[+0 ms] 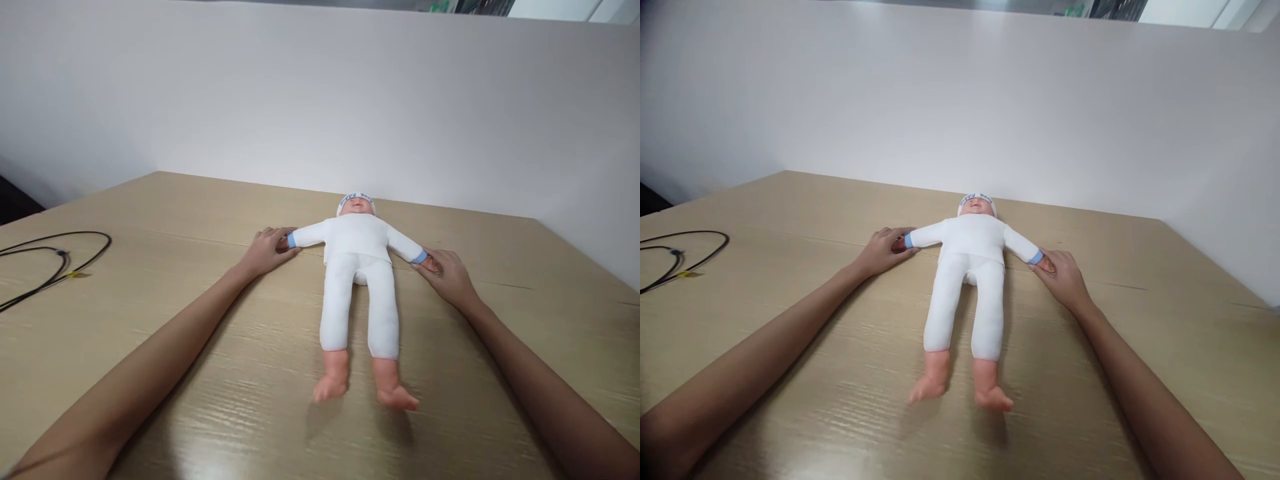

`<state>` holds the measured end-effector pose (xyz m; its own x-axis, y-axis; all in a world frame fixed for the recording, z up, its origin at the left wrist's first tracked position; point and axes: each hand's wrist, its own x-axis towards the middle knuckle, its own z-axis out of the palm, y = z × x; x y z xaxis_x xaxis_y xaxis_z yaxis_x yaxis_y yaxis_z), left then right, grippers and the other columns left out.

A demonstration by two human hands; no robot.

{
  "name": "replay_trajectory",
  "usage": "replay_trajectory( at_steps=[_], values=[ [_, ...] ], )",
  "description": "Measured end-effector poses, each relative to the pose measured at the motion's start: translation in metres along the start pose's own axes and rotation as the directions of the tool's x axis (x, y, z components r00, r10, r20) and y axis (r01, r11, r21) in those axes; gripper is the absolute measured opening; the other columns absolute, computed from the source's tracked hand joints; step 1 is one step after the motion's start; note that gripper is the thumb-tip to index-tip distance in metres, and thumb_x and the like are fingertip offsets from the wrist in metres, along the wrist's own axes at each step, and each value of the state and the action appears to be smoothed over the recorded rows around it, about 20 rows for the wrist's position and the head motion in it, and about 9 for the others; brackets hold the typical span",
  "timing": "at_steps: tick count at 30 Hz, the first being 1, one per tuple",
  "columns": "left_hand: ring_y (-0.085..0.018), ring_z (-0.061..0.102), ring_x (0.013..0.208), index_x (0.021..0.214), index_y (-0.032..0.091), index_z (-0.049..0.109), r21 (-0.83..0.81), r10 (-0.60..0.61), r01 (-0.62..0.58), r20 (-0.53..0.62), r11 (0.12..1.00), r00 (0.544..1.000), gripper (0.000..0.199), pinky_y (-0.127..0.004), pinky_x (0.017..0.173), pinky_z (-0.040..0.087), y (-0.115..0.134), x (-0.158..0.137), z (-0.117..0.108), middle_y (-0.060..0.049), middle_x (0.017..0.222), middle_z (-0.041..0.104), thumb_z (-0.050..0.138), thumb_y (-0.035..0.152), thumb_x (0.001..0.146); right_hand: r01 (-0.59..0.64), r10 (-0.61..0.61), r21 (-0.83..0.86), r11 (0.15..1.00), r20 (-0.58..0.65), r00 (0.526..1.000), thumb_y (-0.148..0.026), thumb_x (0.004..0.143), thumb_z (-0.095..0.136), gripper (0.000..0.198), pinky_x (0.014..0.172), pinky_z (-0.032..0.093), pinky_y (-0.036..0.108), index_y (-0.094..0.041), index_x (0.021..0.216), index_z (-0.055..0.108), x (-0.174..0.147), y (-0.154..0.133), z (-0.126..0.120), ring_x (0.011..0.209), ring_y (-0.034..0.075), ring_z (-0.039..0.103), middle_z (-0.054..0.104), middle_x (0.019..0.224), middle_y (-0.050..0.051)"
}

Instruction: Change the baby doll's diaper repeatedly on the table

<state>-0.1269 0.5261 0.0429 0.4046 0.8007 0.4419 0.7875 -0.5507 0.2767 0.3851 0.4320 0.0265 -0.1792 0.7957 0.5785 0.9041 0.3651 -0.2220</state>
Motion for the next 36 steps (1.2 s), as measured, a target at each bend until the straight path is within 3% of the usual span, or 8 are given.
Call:
replay_trajectory(
  at_steps=[4,11,20,24,28,36],
  values=[
    [-0.032,0.066,0.12,0.145,0.027,0.066,-0.045,-0.012,0.012,0.015,0.999,1.0,0.057,-0.049,0.112,0.04,-0.011,-0.006,-0.008,-0.008,0.125,0.078,0.065,0.057,0.096,0.0,-0.004,0.07,0.998,0.063,0.998,-0.064,0.098,0.064,0.062,0.098,0.054,0.049,-0.019,0.139,0.068,-0.006,0.013,-0.005,0.11,0.034,0.071,0.077,0.124,0.015],
    [-0.029,0.068,0.111,0.132,0.02,0.07,-0.121,0.036,-0.032,0.03,0.992,0.999,0.051,-0.043,0.104,0.049,-0.026,-0.003,-0.008,-0.01,0.118,0.079,0.062,0.055,0.096,-0.111,0.095,0.169,0.979,0.101,0.99,-0.063,0.095,0.07,0.055,0.1,0.056,0.05,-0.02,0.129,0.073,-0.016,0.035,-0.019,0.112,0.033,0.071,0.076,0.125,0.015],
    [-0.032,0.065,0.12,0.14,0.022,0.065,-0.117,-0.002,0.007,0.04,0.993,0.999,0.058,-0.046,0.11,0.047,-0.021,-0.01,-0.013,-0.012,0.128,0.076,0.062,0.057,0.095,-0.105,0.09,0.214,0.971,0.076,0.993,-0.056,0.096,0.072,0.052,0.105,0.054,0.051,-0.018,0.132,0.069,-0.018,0.038,-0.013,0.113,0.03,0.072,0.076,0.127,0.016],
    [-0.04,0.057,0.134,0.149,0.019,0.06,-0.029,-0.101,0.103,0.068,0.994,0.993,0.064,-0.056,0.114,0.041,-0.022,-0.019,-0.01,-0.016,0.14,0.071,0.056,0.056,0.097,-0.11,0.107,0.205,0.973,0.025,0.994,-0.059,0.096,0.069,0.058,0.107,0.053,0.054,-0.017,0.136,0.066,-0.024,0.037,-0.008,0.114,0.031,0.072,0.074,0.129,0.018],
    [-0.041,0.05,0.141,0.152,0.017,0.057,0.056,-0.22,0.217,0.062,0.975,0.973,0.062,-0.058,0.116,0.037,-0.017,-0.03,-0.01,-0.017,0.151,0.064,0.048,0.05,0.1,-0.172,0.187,0.198,0.965,-0.059,0.981,-0.063,0.093,0.066,0.064,0.109,0.051,0.057,-0.015,0.134,0.066,-0.036,0.032,-0.005,0.113,0.035,0.07,0.075,0.125,0.02],
    [-0.045,0.046,0.143,0.153,0.008,0.053,0.129,-0.335,0.328,0.045,0.936,0.941,0.06,-0.062,0.116,0.036,0.021,-0.061,-0.02,-0.025,0.157,0.056,0.042,0.04,0.103,-0.287,0.324,0.279,0.916,-0.098,0.941,-0.06,0.085,0.067,0.061,0.114,0.047,0.063,-0.015,0.127,0.069,-0.063,-0.001,-0.018,0.117,0.037,0.066,0.073,0.125,0.022]
  ],
)
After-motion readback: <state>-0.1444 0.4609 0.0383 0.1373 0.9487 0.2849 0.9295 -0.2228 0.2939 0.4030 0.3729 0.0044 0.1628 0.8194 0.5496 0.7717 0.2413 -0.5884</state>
